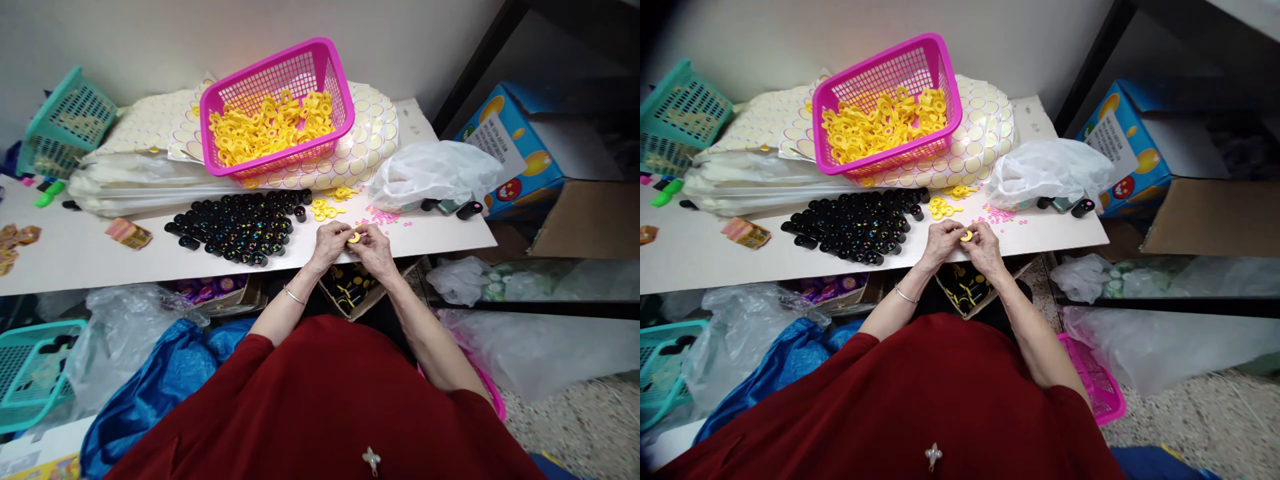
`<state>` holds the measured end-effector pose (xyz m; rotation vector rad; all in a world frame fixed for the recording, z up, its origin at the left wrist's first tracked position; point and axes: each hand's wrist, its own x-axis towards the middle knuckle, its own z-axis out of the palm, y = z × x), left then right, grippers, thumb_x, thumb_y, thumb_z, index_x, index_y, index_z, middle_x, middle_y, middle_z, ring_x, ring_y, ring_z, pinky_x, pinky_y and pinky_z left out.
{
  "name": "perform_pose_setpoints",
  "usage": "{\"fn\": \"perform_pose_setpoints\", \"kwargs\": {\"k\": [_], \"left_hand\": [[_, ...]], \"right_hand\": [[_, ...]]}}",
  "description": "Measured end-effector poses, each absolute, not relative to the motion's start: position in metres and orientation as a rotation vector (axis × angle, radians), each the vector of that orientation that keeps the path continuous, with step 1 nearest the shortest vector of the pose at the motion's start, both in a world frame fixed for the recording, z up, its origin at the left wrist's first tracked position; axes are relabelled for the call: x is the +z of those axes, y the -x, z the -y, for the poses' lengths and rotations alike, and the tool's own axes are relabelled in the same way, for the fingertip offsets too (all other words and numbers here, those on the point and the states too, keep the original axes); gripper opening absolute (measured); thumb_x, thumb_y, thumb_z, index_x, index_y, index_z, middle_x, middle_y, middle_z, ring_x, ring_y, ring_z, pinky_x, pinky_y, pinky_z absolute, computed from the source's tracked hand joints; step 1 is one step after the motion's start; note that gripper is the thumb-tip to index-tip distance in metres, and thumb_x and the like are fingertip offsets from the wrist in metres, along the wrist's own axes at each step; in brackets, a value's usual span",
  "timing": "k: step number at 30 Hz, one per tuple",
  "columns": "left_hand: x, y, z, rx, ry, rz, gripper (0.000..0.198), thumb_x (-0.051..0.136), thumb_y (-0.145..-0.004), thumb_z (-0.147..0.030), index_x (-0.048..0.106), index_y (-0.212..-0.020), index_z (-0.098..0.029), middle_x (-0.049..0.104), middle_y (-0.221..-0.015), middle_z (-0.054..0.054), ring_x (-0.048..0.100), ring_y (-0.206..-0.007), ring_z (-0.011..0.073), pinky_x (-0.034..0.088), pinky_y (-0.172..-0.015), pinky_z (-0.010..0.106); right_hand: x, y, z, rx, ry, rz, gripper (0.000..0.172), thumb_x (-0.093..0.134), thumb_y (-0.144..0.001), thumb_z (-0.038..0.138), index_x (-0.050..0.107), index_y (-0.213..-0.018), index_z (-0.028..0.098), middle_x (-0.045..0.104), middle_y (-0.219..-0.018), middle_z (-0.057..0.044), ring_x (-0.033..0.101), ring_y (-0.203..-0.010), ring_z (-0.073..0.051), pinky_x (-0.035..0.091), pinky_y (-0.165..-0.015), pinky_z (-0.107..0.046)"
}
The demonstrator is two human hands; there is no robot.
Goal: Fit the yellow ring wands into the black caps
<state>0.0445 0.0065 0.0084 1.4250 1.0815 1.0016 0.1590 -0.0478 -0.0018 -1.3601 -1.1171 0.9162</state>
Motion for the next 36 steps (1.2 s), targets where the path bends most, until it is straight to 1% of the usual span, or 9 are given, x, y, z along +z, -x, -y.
{"fn": "perform_pose_setpoints", "kwargs": {"k": [4,8,12,19,22,26,29,32,36], "left_hand": [[0.009,-0.045,-0.006,1.015,-1.389,-1.081,0.012,0.069,-0.064,-0.025,0.068,-0.058,-0.015,0.060,-0.059,-0.001,0.052,-0.061,0.0099,0.040,-0.060,0.023],[0.010,-0.047,-0.001,1.022,-1.288,-1.045,0.016,0.073,-0.061,-0.029,0.068,-0.059,-0.014,0.060,-0.059,-0.001,0.052,-0.060,0.0090,0.040,-0.060,0.023],[0.009,-0.051,0.004,0.989,-1.055,-1.034,0.026,0.077,-0.057,-0.035,0.066,-0.059,-0.012,0.058,-0.054,-0.002,0.047,-0.051,0.0064,0.037,-0.052,0.021],[0.010,-0.057,0.007,0.969,-0.892,-1.078,0.031,0.079,-0.052,-0.038,0.062,-0.058,-0.012,0.054,-0.048,-0.004,0.039,-0.041,0.0028,0.030,-0.043,0.019],[0.007,-0.061,0.003,0.968,-0.898,-1.120,0.031,0.078,-0.053,-0.038,0.061,-0.055,-0.012,0.052,-0.046,-0.004,0.039,-0.042,0.0036,0.031,-0.043,0.019],[0.004,-0.061,0.001,0.994,-1.019,-1.178,0.031,0.077,-0.053,-0.038,0.062,-0.056,-0.011,0.054,-0.049,-0.003,0.044,-0.047,0.0058,0.035,-0.047,0.021],[0.005,-0.056,0.005,0.967,-1.070,-1.194,0.036,0.074,-0.059,-0.045,0.063,-0.063,-0.012,0.051,-0.048,-0.004,0.044,-0.045,0.0055,0.034,-0.046,0.020],[0.004,-0.051,0.015,0.987,-1.033,-1.175,0.041,0.068,-0.067,-0.052,0.063,-0.080,-0.013,0.050,-0.048,-0.006,0.043,-0.040,0.0051,0.035,-0.044,0.019],[-0.003,-0.045,0.028,1.061,-1.017,-1.085,0.038,0.068,-0.068,-0.045,0.062,-0.089,-0.014,0.056,-0.061,-0.004,0.050,-0.050,0.0056,0.042,-0.054,0.020]], "right_hand": [[0.004,-0.158,0.050,0.969,1.375,1.063,0.027,0.067,-0.067,0.038,0.055,-0.084,0.020,0.051,-0.064,0.005,0.045,-0.051,-0.009,0.037,-0.047,-0.022],[0.000,-0.155,0.049,0.938,1.430,0.911,0.029,0.054,-0.078,0.048,0.055,-0.074,0.019,0.046,-0.054,0.005,0.041,-0.046,-0.009,0.033,-0.043,-0.022],[-0.006,-0.152,0.046,0.825,1.492,0.903,0.032,0.053,-0.079,0.047,0.053,-0.063,0.020,0.045,-0.051,0.004,0.043,-0.050,-0.011,0.034,-0.046,-0.023],[-0.003,-0.151,0.046,0.991,1.525,0.826,0.027,0.053,-0.079,0.045,0.054,-0.068,0.020,0.042,-0.045,0.007,0.042,-0.040,-0.010,0.033,-0.038,-0.022],[-0.003,-0.151,0.043,1.071,1.512,0.747,0.024,0.055,-0.078,0.043,0.052,-0.069,0.021,0.044,-0.044,0.007,0.041,-0.035,-0.010,0.032,-0.034,-0.022],[-0.003,-0.147,0.044,1.009,1.514,0.778,0.025,0.053,-0.080,0.043,0.048,-0.067,0.023,0.042,-0.043,0.007,0.041,-0.034,-0.010,0.032,-0.033,-0.023],[-0.002,-0.142,0.046,0.928,1.501,0.854,0.026,0.050,-0.083,0.046,0.046,-0.068,0.024,0.045,-0.047,0.006,0.045,-0.040,-0.011,0.036,-0.036,-0.023],[-0.003,-0.139,0.047,0.894,1.493,0.864,0.027,0.049,-0.083,0.048,0.044,-0.071,0.024,0.049,-0.053,0.005,0.047,-0.042,-0.011,0.038,-0.038,-0.024],[-0.005,-0.141,0.049,1.031,1.438,0.756,0.028,0.051,-0.079,0.051,0.044,-0.075,0.024,0.052,-0.055,0.006,0.049,-0.039,-0.012,0.042,-0.038,-0.026]]}}
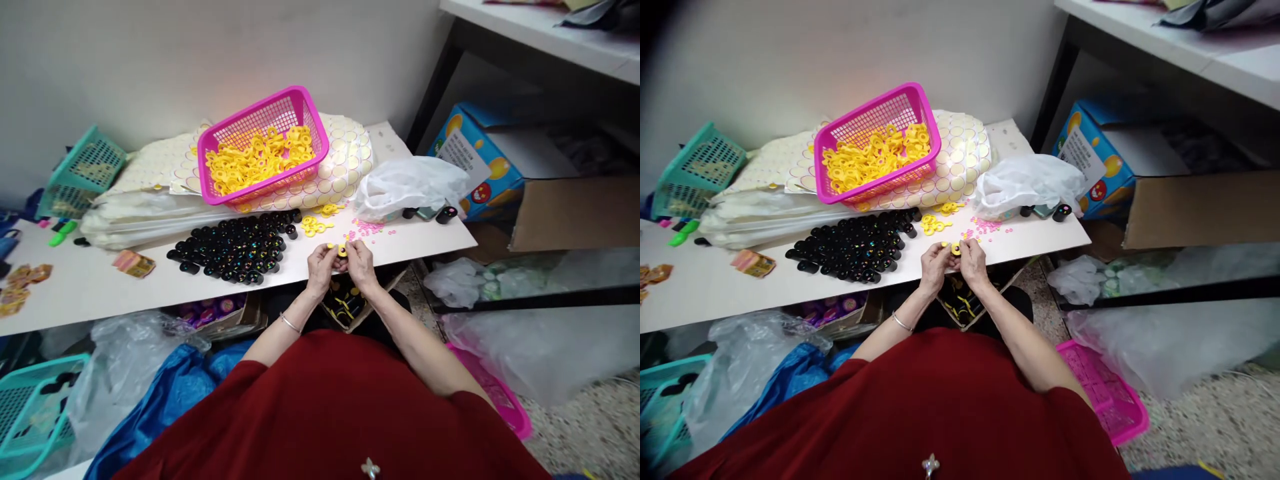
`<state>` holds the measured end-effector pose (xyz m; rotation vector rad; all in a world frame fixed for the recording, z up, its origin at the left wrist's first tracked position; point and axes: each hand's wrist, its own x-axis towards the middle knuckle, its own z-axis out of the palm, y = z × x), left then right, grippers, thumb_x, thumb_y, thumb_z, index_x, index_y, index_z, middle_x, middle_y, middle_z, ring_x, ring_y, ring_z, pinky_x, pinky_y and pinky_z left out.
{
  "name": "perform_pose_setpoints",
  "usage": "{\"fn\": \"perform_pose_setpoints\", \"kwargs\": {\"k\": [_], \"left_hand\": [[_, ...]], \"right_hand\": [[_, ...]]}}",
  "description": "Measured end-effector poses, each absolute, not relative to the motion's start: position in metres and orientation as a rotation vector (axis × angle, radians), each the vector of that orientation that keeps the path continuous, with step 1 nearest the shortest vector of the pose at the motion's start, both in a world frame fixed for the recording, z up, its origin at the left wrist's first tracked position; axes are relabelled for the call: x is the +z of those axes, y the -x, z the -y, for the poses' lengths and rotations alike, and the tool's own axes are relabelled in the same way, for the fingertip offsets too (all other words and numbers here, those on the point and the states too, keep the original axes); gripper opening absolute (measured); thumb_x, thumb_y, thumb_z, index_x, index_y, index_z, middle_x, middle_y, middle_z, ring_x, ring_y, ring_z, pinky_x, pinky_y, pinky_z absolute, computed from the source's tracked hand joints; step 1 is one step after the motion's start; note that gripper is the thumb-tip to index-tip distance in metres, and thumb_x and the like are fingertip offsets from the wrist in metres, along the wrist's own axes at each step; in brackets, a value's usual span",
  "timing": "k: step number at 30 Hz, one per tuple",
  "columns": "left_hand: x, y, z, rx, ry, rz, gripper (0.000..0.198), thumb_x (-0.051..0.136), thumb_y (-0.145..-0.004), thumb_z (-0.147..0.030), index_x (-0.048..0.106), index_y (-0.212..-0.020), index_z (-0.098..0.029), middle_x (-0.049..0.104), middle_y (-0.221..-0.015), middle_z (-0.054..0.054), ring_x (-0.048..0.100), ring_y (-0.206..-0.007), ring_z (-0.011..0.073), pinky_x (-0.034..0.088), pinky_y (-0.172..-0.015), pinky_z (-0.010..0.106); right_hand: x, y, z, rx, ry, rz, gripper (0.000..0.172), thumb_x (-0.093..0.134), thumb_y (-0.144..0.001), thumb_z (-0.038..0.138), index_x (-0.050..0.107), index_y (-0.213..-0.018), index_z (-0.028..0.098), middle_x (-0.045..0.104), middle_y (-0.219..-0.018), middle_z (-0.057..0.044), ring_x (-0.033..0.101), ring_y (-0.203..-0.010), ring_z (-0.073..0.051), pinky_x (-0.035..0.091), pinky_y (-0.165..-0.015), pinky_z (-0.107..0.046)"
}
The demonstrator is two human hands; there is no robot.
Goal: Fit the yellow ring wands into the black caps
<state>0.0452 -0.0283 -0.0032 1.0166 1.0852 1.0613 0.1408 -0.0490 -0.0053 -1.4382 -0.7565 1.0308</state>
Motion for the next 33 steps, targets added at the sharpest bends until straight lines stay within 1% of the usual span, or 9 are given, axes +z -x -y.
{"fn": "perform_pose_setpoints", "kwargs": {"k": [3,5,7,10,14,17,22,29,33], "left_hand": [[-0.009,-0.045,0.034,1.082,-1.155,-1.042,0.031,0.072,-0.063,-0.031,0.066,-0.089,-0.014,0.058,-0.073,-0.002,0.052,-0.063,0.0061,0.044,-0.065,0.020],[-0.011,-0.046,0.034,1.094,-1.232,-1.047,0.027,0.071,-0.064,-0.028,0.068,-0.086,-0.014,0.059,-0.079,-0.001,0.052,-0.068,0.0068,0.044,-0.069,0.020],[-0.011,-0.048,0.032,1.082,-1.237,-1.069,0.025,0.067,-0.068,-0.034,0.068,-0.082,-0.014,0.059,-0.079,0.000,0.052,-0.065,0.0069,0.043,-0.065,0.021],[-0.008,-0.052,0.028,1.040,-1.181,-1.117,0.031,0.064,-0.072,-0.043,0.067,-0.078,-0.013,0.057,-0.067,-0.002,0.046,-0.053,0.0058,0.039,-0.052,0.021],[-0.002,-0.054,0.023,1.019,-1.174,-1.154,0.026,0.065,-0.071,-0.039,0.066,-0.072,-0.013,0.050,-0.053,-0.004,0.040,-0.046,0.0054,0.032,-0.046,0.020],[0.001,-0.053,0.022,1.028,-1.188,-1.155,0.023,0.064,-0.070,-0.036,0.064,-0.066,-0.014,0.051,-0.054,-0.004,0.040,-0.046,0.0049,0.030,-0.045,0.020],[0.003,-0.055,0.020,1.041,-1.130,-1.140,0.027,0.069,-0.066,-0.040,0.063,-0.063,-0.013,0.053,-0.055,-0.003,0.043,-0.047,0.0054,0.032,-0.046,0.020],[0.005,-0.062,0.017,1.058,-0.986,-1.239,0.035,0.071,-0.063,-0.046,0.060,-0.057,-0.013,0.047,-0.045,-0.005,0.038,-0.042,0.0043,0.029,-0.044,0.020],[0.005,-0.064,0.017,1.032,-0.952,-1.289,0.034,0.072,-0.062,-0.043,0.058,-0.054,-0.014,0.047,-0.043,-0.005,0.039,-0.041,0.0052,0.030,-0.044,0.021]], "right_hand": [[-0.008,-0.144,0.051,0.989,1.410,0.682,0.027,0.054,-0.076,0.048,0.045,-0.073,0.023,0.052,-0.056,0.007,0.050,-0.042,-0.011,0.045,-0.042,-0.026],[-0.009,-0.145,0.052,0.976,1.408,0.665,0.025,0.055,-0.075,0.046,0.045,-0.072,0.023,0.052,-0.056,0.007,0.048,-0.042,-0.011,0.045,-0.043,-0.026],[-0.009,-0.146,0.052,1.009,1.434,0.687,0.023,0.052,-0.077,0.045,0.045,-0.073,0.024,0.050,-0.052,0.007,0.046,-0.040,-0.011,0.043,-0.042,-0.026],[-0.006,-0.149,0.050,0.910,1.533,0.824,0.020,0.049,-0.079,0.041,0.045,-0.069,0.024,0.046,-0.048,0.006,0.045,-0.044,-0.014,0.041,-0.046,-0.027],[-0.001,-0.154,0.049,0.554,1.602,1.052,0.024,0.049,-0.079,0.034,0.042,-0.058,0.024,0.048,-0.058,0.001,0.047,-0.061,-0.016,0.043,-0.064,-0.030],[0.001,-0.157,0.049,0.476,1.552,1.135,0.020,0.049,-0.078,0.032,0.049,-0.061,0.023,0.051,-0.066,-0.001,0.049,-0.068,-0.016,0.043,-0.070,-0.031],[-0.003,-0.159,0.047,0.612,1.526,1.061,0.021,0.052,-0.076,0.037,0.054,-0.063,0.021,0.050,-0.059,0.001,0.050,-0.064,-0.015,0.043,-0.061,-0.028],[0.001,-0.148,0.046,0.991,1.450,0.675,0.020,0.058,-0.070,0.039,0.059,-0.072,0.019,0.048,-0.046,0.006,0.045,-0.039,-0.009,0.037,-0.037,-0.021],[0.005,-0.147,0.047,1.147,1.413,0.506,0.021,0.063,-0.065,0.038,0.058,-0.072,0.019,0.051,-0.046,0.007,0.048,-0.034,-0.008,0.043,-0.034,-0.019]]}}
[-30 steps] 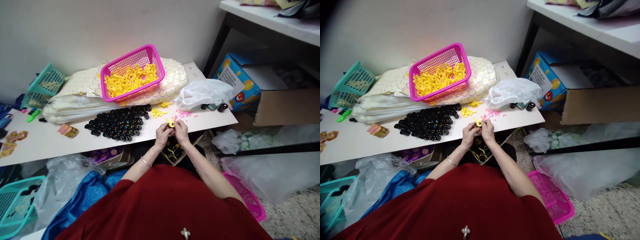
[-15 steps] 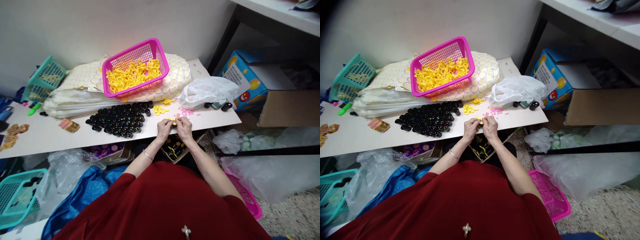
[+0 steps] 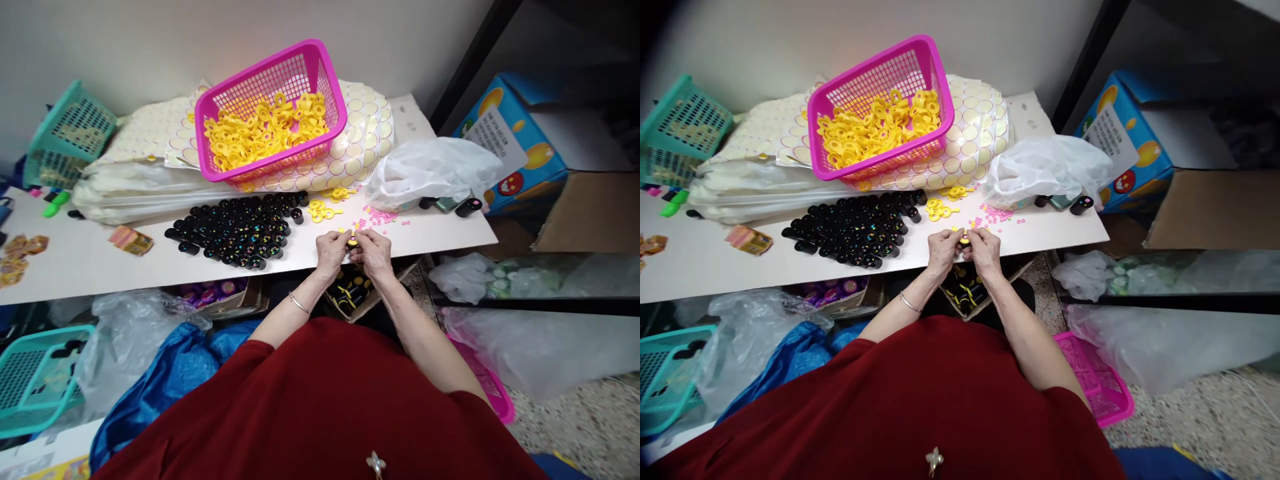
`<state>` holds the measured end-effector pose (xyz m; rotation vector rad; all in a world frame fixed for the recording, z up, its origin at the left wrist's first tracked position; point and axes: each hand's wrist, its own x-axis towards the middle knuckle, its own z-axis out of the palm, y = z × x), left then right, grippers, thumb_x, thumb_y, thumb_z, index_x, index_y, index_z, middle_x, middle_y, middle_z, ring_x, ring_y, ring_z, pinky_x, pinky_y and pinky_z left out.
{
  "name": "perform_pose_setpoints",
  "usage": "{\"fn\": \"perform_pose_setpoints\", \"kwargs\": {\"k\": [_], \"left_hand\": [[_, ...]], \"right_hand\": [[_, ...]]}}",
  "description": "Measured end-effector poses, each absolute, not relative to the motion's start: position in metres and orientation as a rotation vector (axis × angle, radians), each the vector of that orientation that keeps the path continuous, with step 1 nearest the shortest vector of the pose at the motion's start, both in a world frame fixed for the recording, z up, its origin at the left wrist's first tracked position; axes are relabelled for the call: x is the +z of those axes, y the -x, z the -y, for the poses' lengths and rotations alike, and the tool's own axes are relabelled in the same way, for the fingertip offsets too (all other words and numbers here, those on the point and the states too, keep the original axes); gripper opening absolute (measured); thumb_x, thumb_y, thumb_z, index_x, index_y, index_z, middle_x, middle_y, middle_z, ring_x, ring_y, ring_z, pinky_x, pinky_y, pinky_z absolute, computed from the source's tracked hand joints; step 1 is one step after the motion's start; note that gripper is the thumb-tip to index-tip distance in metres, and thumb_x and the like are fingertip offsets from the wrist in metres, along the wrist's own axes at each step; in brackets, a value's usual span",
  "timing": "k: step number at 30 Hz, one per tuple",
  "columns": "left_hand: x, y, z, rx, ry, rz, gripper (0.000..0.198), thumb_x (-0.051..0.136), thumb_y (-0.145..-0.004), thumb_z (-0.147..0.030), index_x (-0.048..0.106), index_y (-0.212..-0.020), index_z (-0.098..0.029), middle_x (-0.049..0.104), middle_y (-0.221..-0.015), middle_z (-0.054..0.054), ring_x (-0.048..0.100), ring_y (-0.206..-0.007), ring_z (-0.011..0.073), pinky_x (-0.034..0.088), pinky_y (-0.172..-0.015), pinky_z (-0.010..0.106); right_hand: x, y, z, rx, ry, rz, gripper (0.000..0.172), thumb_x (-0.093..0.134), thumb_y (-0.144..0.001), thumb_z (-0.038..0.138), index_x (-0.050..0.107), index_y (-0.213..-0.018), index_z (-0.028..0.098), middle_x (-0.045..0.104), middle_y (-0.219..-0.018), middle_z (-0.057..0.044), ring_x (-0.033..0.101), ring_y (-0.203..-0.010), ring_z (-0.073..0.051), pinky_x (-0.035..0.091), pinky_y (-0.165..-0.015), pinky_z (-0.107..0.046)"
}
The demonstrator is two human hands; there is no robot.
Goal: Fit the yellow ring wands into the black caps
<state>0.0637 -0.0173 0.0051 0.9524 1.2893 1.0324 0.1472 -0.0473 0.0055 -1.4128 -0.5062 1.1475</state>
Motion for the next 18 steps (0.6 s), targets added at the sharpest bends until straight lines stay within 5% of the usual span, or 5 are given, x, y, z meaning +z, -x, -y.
{"fn": "perform_pose_setpoints", "kwargs": {"k": [14,18], "left_hand": [[-0.001,-0.054,0.021,1.009,-1.183,-1.227,0.043,0.064,-0.069,-0.055,0.061,-0.059,-0.014,0.052,-0.055,-0.002,0.045,-0.053,0.0077,0.035,-0.052,0.022],[-0.002,-0.049,0.027,1.039,-1.328,-1.014,0.038,0.077,-0.057,-0.048,0.064,-0.069,-0.014,0.051,-0.070,-0.003,0.042,-0.061,0.0064,0.035,-0.057,0.021]], "right_hand": [[0.000,-0.145,0.051,1.165,1.313,0.481,0.029,0.070,-0.062,0.042,0.055,-0.073,0.019,0.059,-0.055,0.005,0.055,-0.040,-0.009,0.050,-0.038,-0.020],[0.000,-0.142,0.058,1.146,1.239,0.391,0.030,0.071,-0.061,0.039,0.051,-0.071,0.019,0.057,-0.059,0.006,0.055,-0.046,-0.009,0.052,-0.042,-0.023]]}}
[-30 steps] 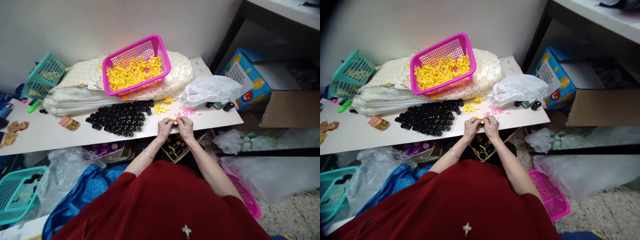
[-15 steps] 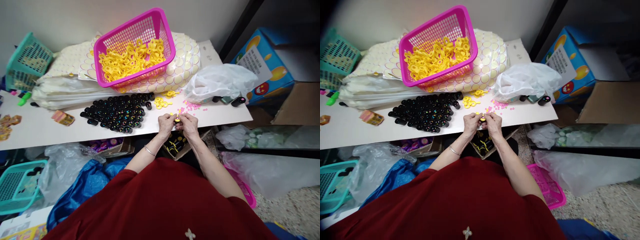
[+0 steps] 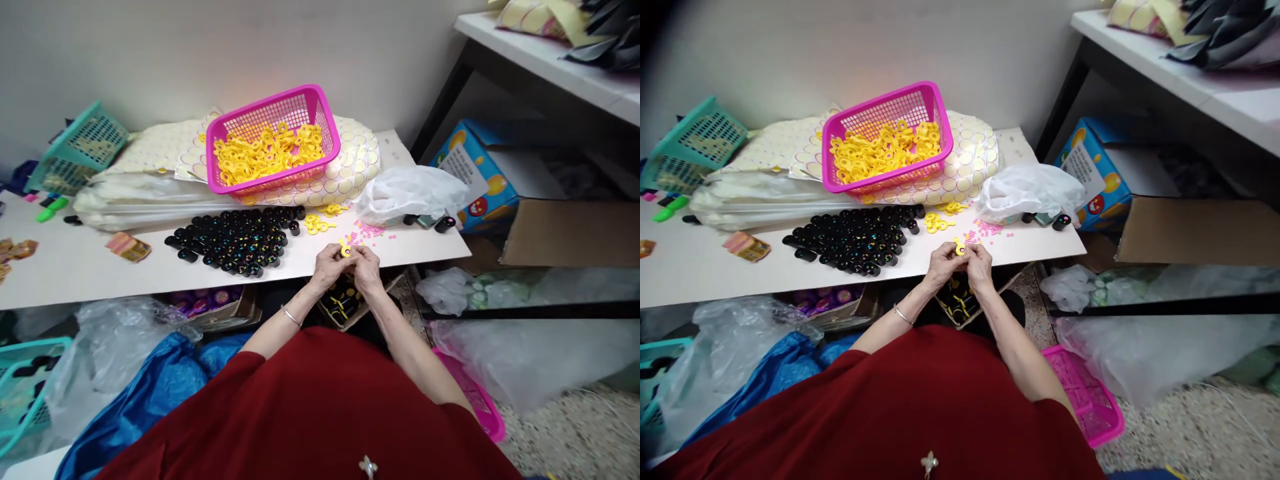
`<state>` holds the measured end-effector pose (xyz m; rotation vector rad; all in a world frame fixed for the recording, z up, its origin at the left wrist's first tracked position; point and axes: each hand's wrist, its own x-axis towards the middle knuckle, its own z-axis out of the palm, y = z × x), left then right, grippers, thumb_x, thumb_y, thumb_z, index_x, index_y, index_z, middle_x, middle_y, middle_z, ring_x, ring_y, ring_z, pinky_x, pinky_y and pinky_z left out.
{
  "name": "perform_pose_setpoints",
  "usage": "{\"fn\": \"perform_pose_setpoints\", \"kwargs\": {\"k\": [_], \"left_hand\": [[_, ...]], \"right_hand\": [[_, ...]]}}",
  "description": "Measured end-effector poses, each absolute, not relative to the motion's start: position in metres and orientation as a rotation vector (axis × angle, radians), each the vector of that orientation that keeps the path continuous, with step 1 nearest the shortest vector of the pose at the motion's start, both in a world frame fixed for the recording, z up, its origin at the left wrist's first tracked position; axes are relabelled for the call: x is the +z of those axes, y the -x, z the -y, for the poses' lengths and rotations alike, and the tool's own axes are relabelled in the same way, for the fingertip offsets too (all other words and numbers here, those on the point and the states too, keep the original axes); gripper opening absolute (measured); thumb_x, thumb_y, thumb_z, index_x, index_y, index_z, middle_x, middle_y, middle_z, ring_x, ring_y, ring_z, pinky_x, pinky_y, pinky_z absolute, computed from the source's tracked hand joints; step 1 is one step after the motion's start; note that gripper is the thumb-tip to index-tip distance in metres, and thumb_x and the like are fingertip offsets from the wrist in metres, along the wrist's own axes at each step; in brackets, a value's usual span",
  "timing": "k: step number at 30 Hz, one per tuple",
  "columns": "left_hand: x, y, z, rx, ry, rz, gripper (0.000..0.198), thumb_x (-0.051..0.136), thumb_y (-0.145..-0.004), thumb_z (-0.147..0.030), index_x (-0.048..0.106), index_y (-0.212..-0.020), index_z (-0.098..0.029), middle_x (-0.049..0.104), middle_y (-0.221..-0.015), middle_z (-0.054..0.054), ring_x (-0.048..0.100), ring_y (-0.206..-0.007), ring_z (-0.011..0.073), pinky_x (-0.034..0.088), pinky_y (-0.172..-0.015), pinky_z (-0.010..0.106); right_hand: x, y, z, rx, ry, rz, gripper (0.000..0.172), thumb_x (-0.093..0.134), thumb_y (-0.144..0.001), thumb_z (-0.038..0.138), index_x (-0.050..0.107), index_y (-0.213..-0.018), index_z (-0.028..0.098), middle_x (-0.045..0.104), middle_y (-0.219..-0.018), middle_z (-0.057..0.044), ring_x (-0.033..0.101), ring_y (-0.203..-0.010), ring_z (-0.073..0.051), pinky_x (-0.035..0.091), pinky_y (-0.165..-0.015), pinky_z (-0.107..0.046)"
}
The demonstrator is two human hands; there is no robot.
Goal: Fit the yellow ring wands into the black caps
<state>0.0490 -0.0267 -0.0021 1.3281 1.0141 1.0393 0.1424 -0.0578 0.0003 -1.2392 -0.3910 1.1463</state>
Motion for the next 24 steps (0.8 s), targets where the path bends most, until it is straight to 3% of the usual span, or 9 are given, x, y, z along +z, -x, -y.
{"fn": "perform_pose_setpoints", "kwargs": {"k": [4,8,11,14,19,24], "left_hand": [[-0.006,-0.047,0.030,0.988,-1.305,-0.870,0.047,0.086,-0.041,-0.040,0.067,-0.075,-0.014,0.050,-0.072,-0.004,0.041,-0.064,0.0068,0.034,-0.059,0.022],[-0.003,-0.044,0.037,0.897,-1.339,-0.838,0.049,0.089,-0.036,-0.037,0.069,-0.074,-0.014,0.053,-0.074,-0.002,0.045,-0.070,0.0097,0.039,-0.067,0.025],[0.006,-0.040,0.044,0.811,-1.428,-0.698,0.046,0.087,-0.044,-0.038,0.071,-0.080,-0.015,0.058,-0.085,0.003,0.052,-0.084,0.0147,0.042,-0.083,0.031],[0.017,-0.036,0.048,0.710,-1.550,-0.471,0.044,0.082,-0.055,-0.043,0.072,-0.090,-0.017,0.062,-0.096,0.007,0.052,-0.103,0.0217,0.037,-0.099,0.039],[0.031,-0.036,0.050,0.611,-1.811,-0.338,0.043,0.073,-0.068,-0.049,0.072,-0.101,-0.022,0.062,-0.112,0.009,0.041,-0.125,0.0286,0.019,-0.113,0.051],[0.036,-0.036,0.054,0.532,-1.976,-0.286,0.047,0.068,-0.072,-0.051,0.068,-0.112,-0.025,0.054,-0.125,0.009,0.032,-0.132,0.0298,0.012,-0.115,0.054]], "right_hand": [[0.007,-0.146,0.077,1.228,1.209,0.305,0.027,0.072,-0.062,0.033,0.052,-0.074,0.019,0.060,-0.065,0.005,0.055,-0.047,-0.008,0.051,-0.043,-0.022],[0.013,-0.156,0.103,1.340,1.171,0.330,0.031,0.075,-0.064,0.036,0.052,-0.076,0.019,0.061,-0.068,0.004,0.057,-0.048,-0.008,0.051,-0.044,-0.021],[0.012,-0.165,0.116,1.392,1.158,0.361,0.032,0.072,-0.069,0.043,0.056,-0.077,0.017,0.059,-0.061,0.003,0.053,-0.043,-0.008,0.041,-0.035,-0.018],[0.009,-0.171,0.121,1.392,1.129,0.327,0.029,0.074,-0.068,0.040,0.057,-0.075,0.016,0.053,-0.056,0.005,0.045,-0.040,-0.005,0.034,-0.032,-0.016],[0.009,-0.180,0.125,1.600,0.908,0.352,0.034,0.074,-0.066,0.048,0.056,-0.076,0.021,0.055,-0.066,0.005,0.054,-0.055,-0.010,0.052,-0.047,-0.026],[0.010,-0.193,0.137,1.708,0.796,0.499,0.048,0.081,-0.051,0.055,0.062,-0.077,0.019,0.058,-0.071,0.004,0.056,-0.058,-0.011,0.055,-0.053,-0.029]]}}
